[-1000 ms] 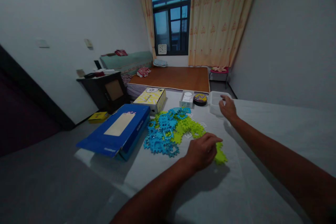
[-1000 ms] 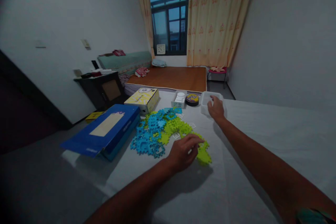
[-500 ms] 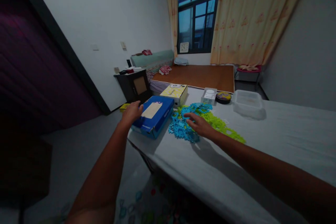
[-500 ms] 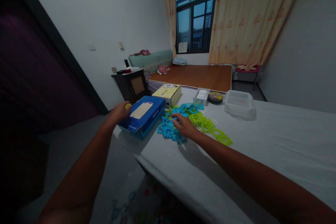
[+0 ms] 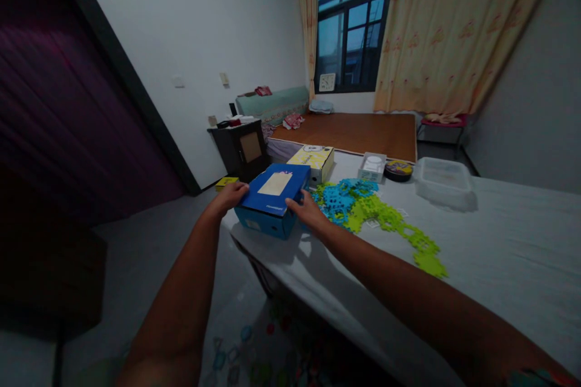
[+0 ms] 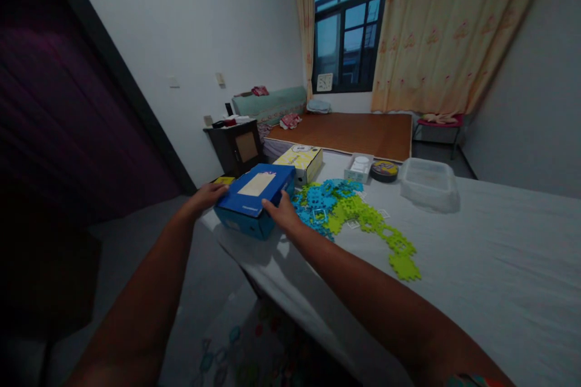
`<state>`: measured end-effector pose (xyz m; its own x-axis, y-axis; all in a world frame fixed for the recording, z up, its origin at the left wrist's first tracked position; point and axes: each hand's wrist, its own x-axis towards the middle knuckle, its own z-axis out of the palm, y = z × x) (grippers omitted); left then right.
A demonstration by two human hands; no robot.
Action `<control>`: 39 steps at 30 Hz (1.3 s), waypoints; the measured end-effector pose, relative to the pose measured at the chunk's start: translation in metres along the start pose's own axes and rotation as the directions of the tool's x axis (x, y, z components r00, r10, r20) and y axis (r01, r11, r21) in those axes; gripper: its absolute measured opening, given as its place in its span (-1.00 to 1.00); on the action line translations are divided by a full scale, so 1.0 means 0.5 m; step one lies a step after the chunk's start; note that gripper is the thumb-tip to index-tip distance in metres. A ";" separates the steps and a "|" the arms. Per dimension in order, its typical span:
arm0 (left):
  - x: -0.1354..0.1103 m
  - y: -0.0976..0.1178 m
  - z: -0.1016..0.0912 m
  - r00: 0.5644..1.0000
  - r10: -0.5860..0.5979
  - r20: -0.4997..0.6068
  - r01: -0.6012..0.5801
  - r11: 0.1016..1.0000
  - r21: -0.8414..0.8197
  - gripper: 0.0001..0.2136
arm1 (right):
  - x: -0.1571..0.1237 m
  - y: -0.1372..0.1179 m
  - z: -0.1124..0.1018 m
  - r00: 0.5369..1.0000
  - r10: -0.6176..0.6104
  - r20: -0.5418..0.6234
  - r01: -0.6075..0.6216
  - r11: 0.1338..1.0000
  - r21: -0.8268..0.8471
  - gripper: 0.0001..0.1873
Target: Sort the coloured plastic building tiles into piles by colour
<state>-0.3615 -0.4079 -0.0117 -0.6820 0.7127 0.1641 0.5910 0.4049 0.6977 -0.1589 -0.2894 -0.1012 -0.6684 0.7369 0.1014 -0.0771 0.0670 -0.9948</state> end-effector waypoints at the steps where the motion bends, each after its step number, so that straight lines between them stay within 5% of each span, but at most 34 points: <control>1: -0.001 0.002 -0.002 0.999 0.036 0.012 -0.036 0.997 -0.064 -0.61 | -0.002 -0.018 -0.004 0.997 0.063 -0.037 -0.059 0.995 0.081 -0.13; 6: 0.007 -0.001 -0.014 0.984 0.175 0.030 -0.150 0.911 -0.383 -0.29 | -0.025 -0.111 -0.065 0.998 0.050 0.034 -0.060 0.869 0.491 -0.24; 11: 0.052 -0.049 0.002 0.996 0.058 0.067 -0.062 0.997 0.056 -0.39 | -0.063 -0.171 -0.225 1.000 -0.002 0.016 -0.009 0.757 0.653 -0.61; 16: 0.101 -0.072 0.041 0.980 0.004 0.199 -0.057 0.963 0.263 -0.65 | -0.123 -0.168 -0.377 0.989 -0.002 -0.146 0.099 0.745 0.659 -0.58; 21: 0.122 -0.047 0.043 0.968 -0.002 0.250 -0.104 0.907 0.408 -0.77 | -0.208 -0.125 -0.460 0.974 0.079 -0.211 0.062 0.807 0.587 -0.58; 25: 0.105 -0.006 0.002 0.981 0.058 0.188 -0.143 0.864 0.483 -0.67 | -0.277 -0.094 -0.526 0.963 0.134 -0.235 0.011 0.848 0.529 -0.60; 29: 0.068 0.074 -0.008 0.971 0.237 0.015 -0.196 0.764 0.615 -0.60 | -0.320 -0.081 -0.587 0.942 0.135 -0.309 0.054 0.844 0.533 -0.65; 33: 0.039 0.173 0.047 0.911 0.394 -0.119 -0.212 0.696 0.686 -0.61 | -0.341 -0.070 -0.620 0.920 0.137 -0.367 0.103 0.819 0.564 -0.68; 39: 0.032 0.274 0.168 0.849 0.498 -0.177 -0.246 0.669 0.701 -0.62 | -0.378 -0.030 -0.653 0.898 0.119 -0.424 0.143 0.831 0.537 -0.62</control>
<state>-0.2553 -0.2927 0.0280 -0.3612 0.7054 0.6099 0.8653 0.4973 -0.0627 0.2102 -0.2098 -0.1095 -0.2961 0.9546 -0.0321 -0.5570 -0.1999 -0.8061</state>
